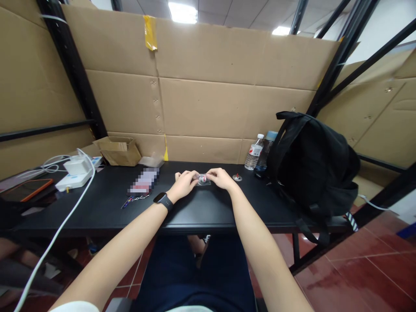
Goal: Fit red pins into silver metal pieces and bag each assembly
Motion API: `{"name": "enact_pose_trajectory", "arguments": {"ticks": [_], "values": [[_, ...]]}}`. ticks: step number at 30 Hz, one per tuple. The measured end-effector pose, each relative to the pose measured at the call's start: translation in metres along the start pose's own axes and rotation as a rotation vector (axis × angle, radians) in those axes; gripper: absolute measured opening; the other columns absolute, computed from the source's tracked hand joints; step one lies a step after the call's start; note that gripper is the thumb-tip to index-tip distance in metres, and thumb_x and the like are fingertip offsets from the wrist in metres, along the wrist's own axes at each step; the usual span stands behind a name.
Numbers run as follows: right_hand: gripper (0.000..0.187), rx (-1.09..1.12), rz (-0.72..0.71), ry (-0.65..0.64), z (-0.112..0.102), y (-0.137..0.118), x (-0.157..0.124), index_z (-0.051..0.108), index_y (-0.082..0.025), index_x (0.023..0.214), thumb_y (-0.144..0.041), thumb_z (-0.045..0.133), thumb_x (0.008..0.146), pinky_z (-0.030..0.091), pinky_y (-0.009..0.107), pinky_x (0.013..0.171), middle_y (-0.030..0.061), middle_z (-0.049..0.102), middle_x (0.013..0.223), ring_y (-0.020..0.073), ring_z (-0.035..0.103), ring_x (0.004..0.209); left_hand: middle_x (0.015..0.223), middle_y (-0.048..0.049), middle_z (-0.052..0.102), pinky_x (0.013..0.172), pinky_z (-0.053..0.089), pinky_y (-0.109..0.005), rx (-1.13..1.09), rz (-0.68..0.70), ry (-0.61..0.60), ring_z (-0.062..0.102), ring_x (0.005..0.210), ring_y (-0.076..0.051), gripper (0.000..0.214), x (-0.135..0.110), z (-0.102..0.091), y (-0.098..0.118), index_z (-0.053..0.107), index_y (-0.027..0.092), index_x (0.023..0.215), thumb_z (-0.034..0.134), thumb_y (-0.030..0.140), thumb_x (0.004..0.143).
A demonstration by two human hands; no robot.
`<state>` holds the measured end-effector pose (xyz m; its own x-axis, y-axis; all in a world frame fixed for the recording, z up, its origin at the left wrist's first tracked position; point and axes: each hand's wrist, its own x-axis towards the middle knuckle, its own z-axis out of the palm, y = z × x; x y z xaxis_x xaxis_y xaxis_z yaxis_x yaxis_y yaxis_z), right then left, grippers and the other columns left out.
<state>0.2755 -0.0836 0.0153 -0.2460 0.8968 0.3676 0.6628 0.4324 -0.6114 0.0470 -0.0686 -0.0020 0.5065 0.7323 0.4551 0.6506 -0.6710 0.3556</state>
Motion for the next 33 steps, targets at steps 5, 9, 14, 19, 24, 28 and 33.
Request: {"name": "enact_pose_trajectory", "arguments": {"ticks": [5, 9, 14, 19, 24, 28, 33], "values": [[0.025, 0.178, 0.042, 0.078, 0.004, 0.008, 0.004, 0.075, -0.015, 0.087, -0.038, 0.065, 0.086, 0.047, 0.025, 0.068, 0.0055, 0.075, 0.081, 0.0166, 0.067, 0.073, 0.097, 0.0000, 0.078, 0.094, 0.043, -0.037, -0.214, -0.065, 0.021, 0.070, 0.101, -0.023, 0.024, 0.003, 0.001, -0.006, 0.062, 0.027, 0.114, 0.062, 0.038, 0.092], [0.032, 0.365, 0.075, 0.098, 0.006, 0.003, 0.004, 0.072, -0.014, 0.083, -0.046, 0.070, 0.079, 0.045, 0.025, 0.062, 0.0049, 0.071, 0.073, 0.0158, 0.062, 0.066, 0.093, -0.0027, 0.078, 0.090, 0.050, -0.035, -0.501, -0.085, 0.010, 0.073, 0.092, -0.022, 0.027, 0.008, 0.006, -0.015, 0.065, 0.023, 0.110, 0.066, 0.037, 0.088], [0.036, 0.537, 0.177, 0.135, 0.002, -0.011, -0.001, 0.071, -0.014, 0.083, -0.048, 0.076, 0.073, 0.037, 0.022, 0.052, 0.0009, 0.063, 0.062, 0.0112, 0.051, 0.055, 0.084, -0.0064, 0.076, 0.081, 0.054, -0.033, -0.788, -0.121, 0.015, 0.072, 0.079, -0.020, 0.033, 0.011, 0.008, -0.018, 0.067, 0.016, 0.108, 0.070, 0.037, 0.083], [0.046, 0.614, 0.266, 0.018, -0.005, -0.017, -0.007, 0.073, -0.021, 0.109, -0.042, 0.083, 0.069, 0.025, 0.018, 0.045, -0.0005, 0.065, 0.067, 0.0083, 0.045, 0.053, 0.091, -0.0104, 0.078, 0.080, 0.056, -0.033, -0.867, -0.231, 0.081, 0.072, 0.082, -0.021, 0.037, 0.010, 0.003, -0.015, 0.073, 0.012, 0.105, 0.074, 0.038, 0.078], [0.054, 0.643, 0.271, 0.007, -0.006, -0.016, -0.008, 0.070, -0.024, 0.114, -0.037, 0.086, 0.064, 0.029, 0.018, 0.046, 0.0021, 0.074, 0.079, 0.0077, 0.048, 0.053, 0.093, -0.0117, 0.078, 0.079, 0.056, -0.033, -0.888, -0.242, 0.139, 0.073, 0.084, -0.022, 0.040, 0.010, 0.000, -0.015, 0.075, 0.011, 0.103, 0.078, 0.040, 0.075], [0.052, 0.647, 0.268, 0.036, -0.004, -0.014, -0.008, 0.071, -0.022, 0.108, -0.039, 0.088, 0.062, 0.029, 0.019, 0.046, 0.0025, 0.074, 0.076, 0.0078, 0.047, 0.052, 0.086, -0.0099, 0.078, 0.078, 0.056, -0.033, -0.863, -0.213, 0.131, 0.072, 0.080, -0.022, 0.040, 0.010, 0.000, -0.016, 0.075, 0.012, 0.100, 0.080, 0.042, 0.074], [0.052, 0.633, 0.259, 0.066, -0.003, -0.015, -0.006, 0.071, -0.019, 0.103, -0.040, 0.089, 0.059, 0.027, 0.019, 0.044, 0.0021, 0.072, 0.073, 0.0079, 0.046, 0.050, 0.086, -0.0093, 0.077, 0.077, 0.056, -0.033, -0.848, -0.205, 0.124, 0.072, 0.080, -0.022, 0.041, 0.010, 0.001, -0.016, 0.073, 0.013, 0.100, 0.078, 0.045, 0.076]]}}
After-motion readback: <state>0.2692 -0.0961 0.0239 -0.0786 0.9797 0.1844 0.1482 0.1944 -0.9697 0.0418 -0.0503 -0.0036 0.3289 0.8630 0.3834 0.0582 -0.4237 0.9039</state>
